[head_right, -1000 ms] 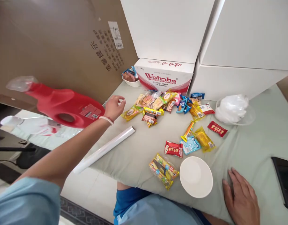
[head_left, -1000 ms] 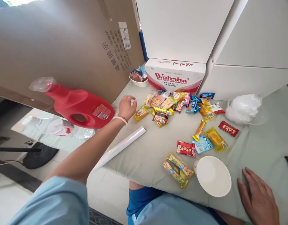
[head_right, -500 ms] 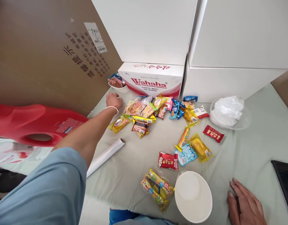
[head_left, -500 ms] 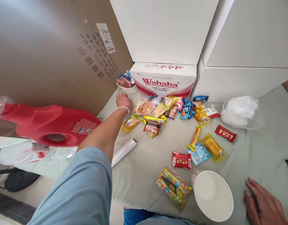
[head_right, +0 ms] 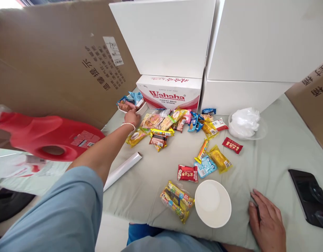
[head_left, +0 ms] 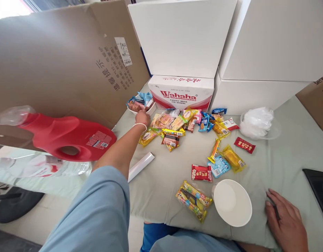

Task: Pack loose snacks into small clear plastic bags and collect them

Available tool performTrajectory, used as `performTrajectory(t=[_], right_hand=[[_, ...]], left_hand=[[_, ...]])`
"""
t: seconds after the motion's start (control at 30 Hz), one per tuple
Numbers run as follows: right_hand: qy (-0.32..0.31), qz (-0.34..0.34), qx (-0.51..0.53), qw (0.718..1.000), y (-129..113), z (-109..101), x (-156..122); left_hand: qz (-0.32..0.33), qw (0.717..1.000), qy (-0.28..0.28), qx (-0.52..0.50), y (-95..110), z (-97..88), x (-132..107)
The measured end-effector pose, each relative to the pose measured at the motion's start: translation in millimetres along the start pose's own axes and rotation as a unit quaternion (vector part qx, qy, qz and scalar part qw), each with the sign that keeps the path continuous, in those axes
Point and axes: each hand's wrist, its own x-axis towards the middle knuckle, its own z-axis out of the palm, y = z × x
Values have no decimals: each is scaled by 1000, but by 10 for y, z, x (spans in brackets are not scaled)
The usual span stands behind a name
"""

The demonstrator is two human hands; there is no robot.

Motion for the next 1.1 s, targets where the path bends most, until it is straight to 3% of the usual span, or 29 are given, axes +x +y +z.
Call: performTrajectory(t=[0.1, 0.23, 0.33, 0.43, 0.5, 0.6, 0.63, 0.67, 0.77, 0.87, 1.0, 1.1], right_hand=[[4, 0, 8, 1000, -21, 3, 14], [16, 2, 24, 1000, -48, 18, 22], [22, 12, 35, 999, -56, 42, 23], [28, 15, 49, 998, -59, 66, 28], [36, 16, 58, 998, -60, 80, 30], [44, 24, 73, 996, -60, 103, 27], [45, 25, 79, 996, -60, 113, 25], [46, 25, 84, 995, -59, 124, 24], [48, 29, 97, 994, -60, 146, 34], [38, 51, 122, 990, -77, 77, 85], [52, 74, 178, 980, -224, -223, 201], [44, 33, 254, 966, -486, -476, 268]], left_hand=[[0, 999, 20, 46, -55, -160, -427], [48, 995, 34, 76, 7, -460, -1091], [112, 991, 58, 49, 238, -651, -1544], [154, 977, 76, -128, 656, -686, -1827], [123, 938, 42, -322, 992, -593, -1889], [-2, 803, -31, -595, 1447, -318, -1862], [-44, 767, -51, -638, 1563, -207, -1850], [-69, 748, -67, -656, 1657, -95, -1847], [-85, 743, -99, -656, 1822, 185, -1915], [-81, 740, -109, -658, 1883, 255, -2038], [-57, 725, -95, -679, 1904, -5, -2148], [-32, 720, -100, -686, 1860, -294, -2257]])
